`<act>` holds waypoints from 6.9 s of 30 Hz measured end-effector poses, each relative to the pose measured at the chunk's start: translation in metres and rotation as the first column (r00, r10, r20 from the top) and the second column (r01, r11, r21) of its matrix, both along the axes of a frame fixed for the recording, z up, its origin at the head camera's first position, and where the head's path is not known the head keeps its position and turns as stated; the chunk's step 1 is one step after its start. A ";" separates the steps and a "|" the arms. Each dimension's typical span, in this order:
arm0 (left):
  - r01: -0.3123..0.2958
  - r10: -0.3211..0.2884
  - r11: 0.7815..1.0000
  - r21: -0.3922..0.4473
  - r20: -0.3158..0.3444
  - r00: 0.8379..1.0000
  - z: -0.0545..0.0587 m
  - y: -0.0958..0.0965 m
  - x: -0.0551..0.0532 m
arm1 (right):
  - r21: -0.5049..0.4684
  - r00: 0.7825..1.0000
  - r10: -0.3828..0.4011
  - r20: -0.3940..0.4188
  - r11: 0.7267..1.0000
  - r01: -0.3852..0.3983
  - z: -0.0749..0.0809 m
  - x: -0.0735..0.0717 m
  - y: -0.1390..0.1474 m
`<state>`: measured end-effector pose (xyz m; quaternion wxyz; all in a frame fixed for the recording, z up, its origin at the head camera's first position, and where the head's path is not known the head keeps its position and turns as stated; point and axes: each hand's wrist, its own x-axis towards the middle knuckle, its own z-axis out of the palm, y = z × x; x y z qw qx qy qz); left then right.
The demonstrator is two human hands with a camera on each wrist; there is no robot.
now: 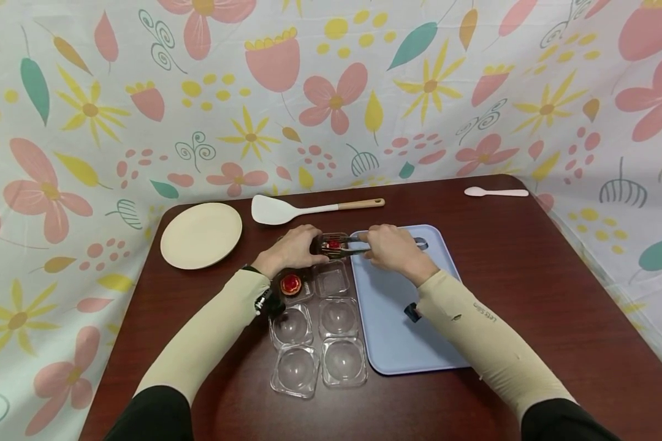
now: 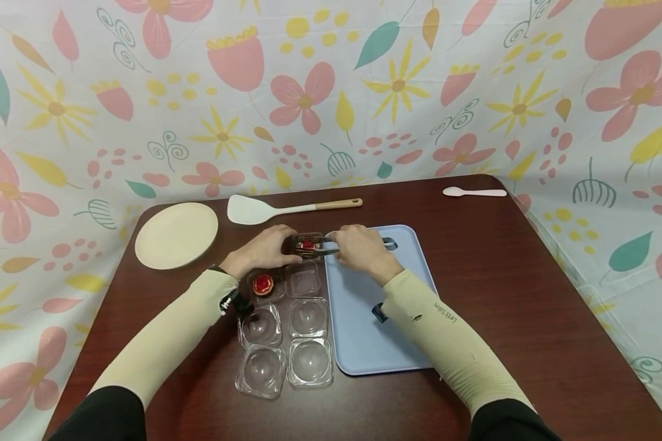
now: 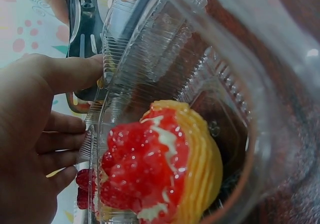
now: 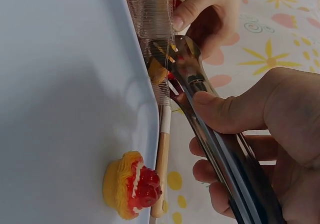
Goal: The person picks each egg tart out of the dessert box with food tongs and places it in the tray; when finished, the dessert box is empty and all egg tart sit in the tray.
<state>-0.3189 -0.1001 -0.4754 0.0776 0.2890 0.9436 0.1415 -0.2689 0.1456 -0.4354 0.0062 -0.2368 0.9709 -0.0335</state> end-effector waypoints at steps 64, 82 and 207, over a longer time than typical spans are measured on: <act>-0.020 0.020 1.000 -0.005 0.008 1.000 0.003 0.000 0.002 | -0.180 0.989 -0.136 0.052 0.973 0.143 0.013 0.012 0.056; -0.025 0.025 1.000 -0.006 -0.004 1.000 0.002 0.001 0.003 | -0.173 0.977 -0.203 0.066 0.962 0.212 0.010 0.017 0.082; -0.001 0.001 1.000 -0.003 -0.009 1.000 0.008 0.000 0.009 | -0.245 0.978 -0.203 -0.038 0.951 0.188 0.013 0.056 0.122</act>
